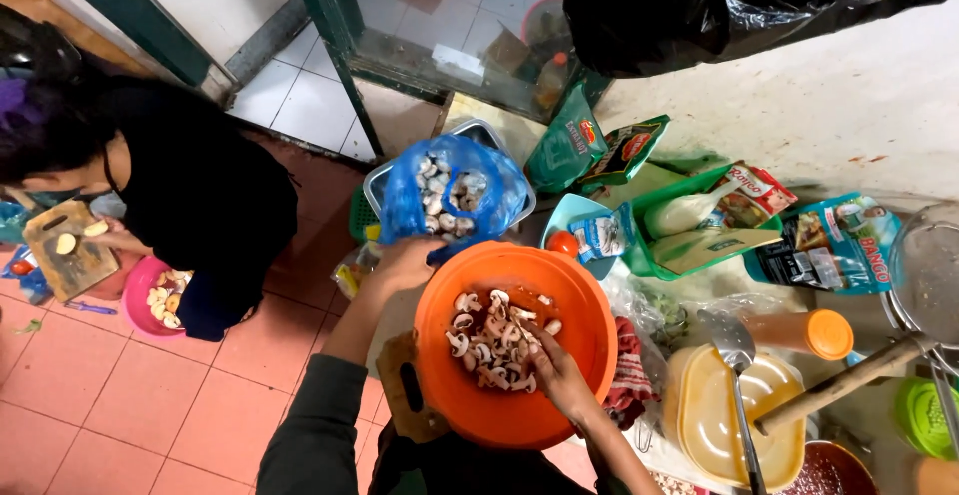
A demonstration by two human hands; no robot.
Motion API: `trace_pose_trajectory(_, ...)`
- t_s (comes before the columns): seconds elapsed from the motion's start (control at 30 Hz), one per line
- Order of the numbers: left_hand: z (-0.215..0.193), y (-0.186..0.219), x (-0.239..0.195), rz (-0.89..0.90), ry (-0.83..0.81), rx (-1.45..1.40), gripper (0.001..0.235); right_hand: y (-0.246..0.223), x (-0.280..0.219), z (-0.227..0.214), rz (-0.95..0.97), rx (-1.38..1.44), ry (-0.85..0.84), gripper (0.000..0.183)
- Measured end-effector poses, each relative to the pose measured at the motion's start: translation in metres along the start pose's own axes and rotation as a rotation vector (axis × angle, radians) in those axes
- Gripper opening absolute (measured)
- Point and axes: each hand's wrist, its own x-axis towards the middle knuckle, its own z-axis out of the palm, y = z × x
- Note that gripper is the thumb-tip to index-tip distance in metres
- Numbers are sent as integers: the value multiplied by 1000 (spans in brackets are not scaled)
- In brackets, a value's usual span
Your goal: Preparing mushrooms and meat ingredients in a kitchen setting.
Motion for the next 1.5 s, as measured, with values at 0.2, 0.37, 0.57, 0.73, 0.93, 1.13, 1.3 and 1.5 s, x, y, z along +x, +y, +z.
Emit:
trace_pose_trajectory(0.2,31,-40,74,71,461,10,29,8,1,1,-21,-106,68,52)
trace_pose_trajectory(0.37,44,-9,111,-133,-28,296,72,4,-6,5,-21,-175,82,54)
trace_pose_trajectory(0.57,121,-50,156,-18,136,451,42,2,-12,6,14,-149,107,51)
trace_pose_trajectory(0.73,81,-48,135,-233,5,273,72,2,-15,3,-87,-34,48,50)
trace_pose_trajectory(0.93,44,-99,115,91,297,-89,44,-4,-23,-1,-3,-154,79,51)
trace_pose_trajectory(1.13,-1,-22,28,-43,245,-1350,24,-5,-23,-6,-86,-139,49,48)
trace_pose_trajectory(1.3,35,40,-31,-14,323,-1305,31,-4,-19,-6,-170,-125,82,46)
trace_pose_trajectory(1.5,100,105,-97,131,228,-1302,53,-21,-32,0,-357,-99,109,49)
